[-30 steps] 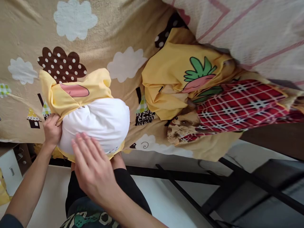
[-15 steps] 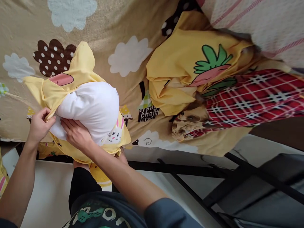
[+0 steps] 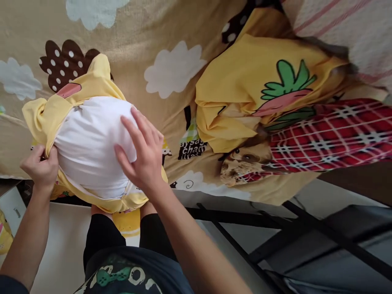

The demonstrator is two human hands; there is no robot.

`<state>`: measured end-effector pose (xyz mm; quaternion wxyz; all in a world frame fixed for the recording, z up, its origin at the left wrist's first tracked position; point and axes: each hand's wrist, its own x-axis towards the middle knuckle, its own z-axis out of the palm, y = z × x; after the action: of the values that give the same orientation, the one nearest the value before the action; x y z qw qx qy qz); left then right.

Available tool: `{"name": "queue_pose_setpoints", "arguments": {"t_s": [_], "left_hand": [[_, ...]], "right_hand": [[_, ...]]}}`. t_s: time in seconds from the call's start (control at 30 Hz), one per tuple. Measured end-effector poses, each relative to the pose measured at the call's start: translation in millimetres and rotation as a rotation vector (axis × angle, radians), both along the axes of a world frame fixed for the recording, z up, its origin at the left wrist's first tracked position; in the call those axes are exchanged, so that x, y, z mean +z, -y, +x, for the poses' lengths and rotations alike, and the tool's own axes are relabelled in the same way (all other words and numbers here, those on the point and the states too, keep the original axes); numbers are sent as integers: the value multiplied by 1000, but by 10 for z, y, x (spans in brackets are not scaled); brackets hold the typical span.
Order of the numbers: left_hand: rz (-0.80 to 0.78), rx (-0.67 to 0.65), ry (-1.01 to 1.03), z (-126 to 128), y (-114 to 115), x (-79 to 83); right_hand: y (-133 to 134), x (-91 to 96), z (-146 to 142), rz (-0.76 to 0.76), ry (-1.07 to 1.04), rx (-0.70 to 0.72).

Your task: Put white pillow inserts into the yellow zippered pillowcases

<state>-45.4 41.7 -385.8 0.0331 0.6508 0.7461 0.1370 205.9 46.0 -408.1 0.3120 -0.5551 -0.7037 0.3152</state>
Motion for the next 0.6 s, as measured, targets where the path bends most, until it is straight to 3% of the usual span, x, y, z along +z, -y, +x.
{"name": "queue_pose_setpoints", "arguments": {"t_s": [0.1,0.23,0.33,0.47,0.6], "left_hand": [[-137,-79,-150,110,-247,-21],[-459,-123,-297,190,-973,-204],[-523,-275,-231,302,-1408,-374],[-494,-516,-88,505,-1561,-556],[-439,-536,76,584,-1536,-603]], "right_hand": [[-111,-143,-49,-171,129,142],[-42,-338,-392,-209,184,283],[29,-360,-547,-211,216,331],[90,-272,-657,-206,235,397],[112,-269,-781,-240,238,432]]}}
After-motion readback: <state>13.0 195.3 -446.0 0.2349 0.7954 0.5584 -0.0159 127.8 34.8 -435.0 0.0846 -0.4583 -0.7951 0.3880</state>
